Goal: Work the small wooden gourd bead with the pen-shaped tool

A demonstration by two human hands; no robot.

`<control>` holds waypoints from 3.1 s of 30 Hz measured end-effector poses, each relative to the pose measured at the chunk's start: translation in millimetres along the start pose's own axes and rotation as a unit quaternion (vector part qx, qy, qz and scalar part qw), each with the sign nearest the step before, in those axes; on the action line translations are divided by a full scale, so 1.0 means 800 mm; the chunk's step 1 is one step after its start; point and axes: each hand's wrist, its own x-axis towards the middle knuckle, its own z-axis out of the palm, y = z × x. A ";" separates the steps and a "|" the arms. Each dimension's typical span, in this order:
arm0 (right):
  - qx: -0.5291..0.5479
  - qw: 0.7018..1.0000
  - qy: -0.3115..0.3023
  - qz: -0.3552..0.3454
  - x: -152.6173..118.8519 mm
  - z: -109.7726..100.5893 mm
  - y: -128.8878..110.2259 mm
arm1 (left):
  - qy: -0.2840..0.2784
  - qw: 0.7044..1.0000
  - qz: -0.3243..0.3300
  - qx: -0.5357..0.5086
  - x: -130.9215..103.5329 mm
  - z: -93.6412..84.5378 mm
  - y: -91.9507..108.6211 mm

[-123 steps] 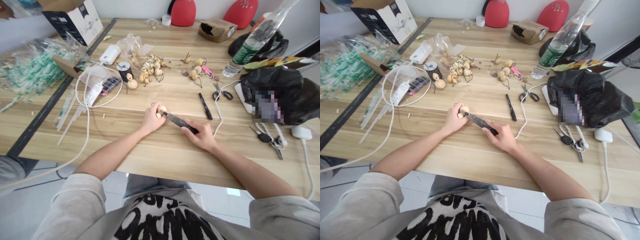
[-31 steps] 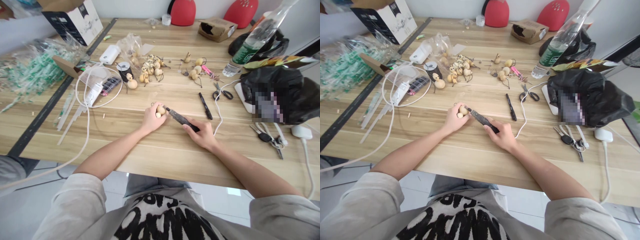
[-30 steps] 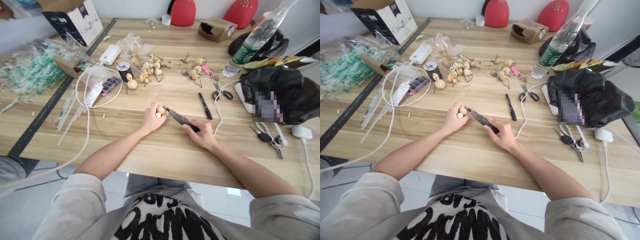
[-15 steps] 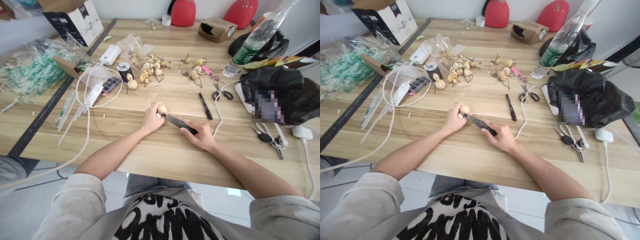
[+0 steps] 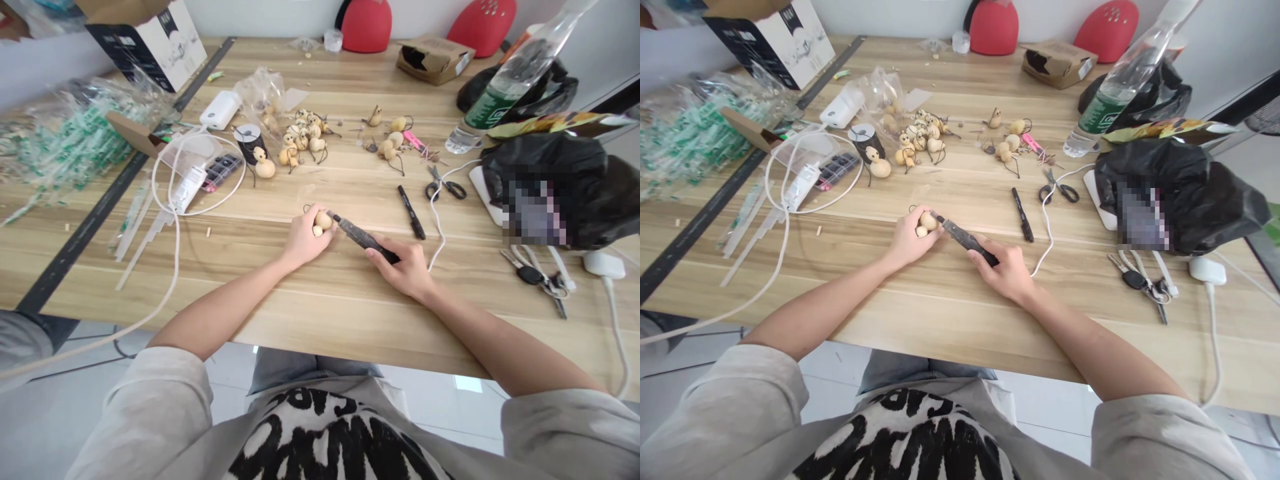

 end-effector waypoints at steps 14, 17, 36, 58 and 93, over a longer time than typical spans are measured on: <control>-0.005 1.000 -0.008 -0.018 -0.001 0.001 0.002 | -0.007 1.000 0.000 0.011 0.000 0.000 0.000; -0.012 0.999 -0.022 -0.038 -0.002 0.002 0.002 | -0.009 1.000 0.003 0.006 -0.001 0.001 -0.002; -0.014 0.999 -0.022 -0.029 -0.004 0.003 -0.001 | -0.012 1.000 0.000 0.016 0.000 0.001 -0.003; -0.018 0.999 -0.013 -0.034 -0.004 0.003 0.001 | -0.014 1.000 0.008 0.020 0.000 0.001 -0.003; -0.024 0.999 -0.004 -0.045 -0.003 0.005 0.003 | -0.009 1.000 0.012 -0.001 0.000 0.001 -0.004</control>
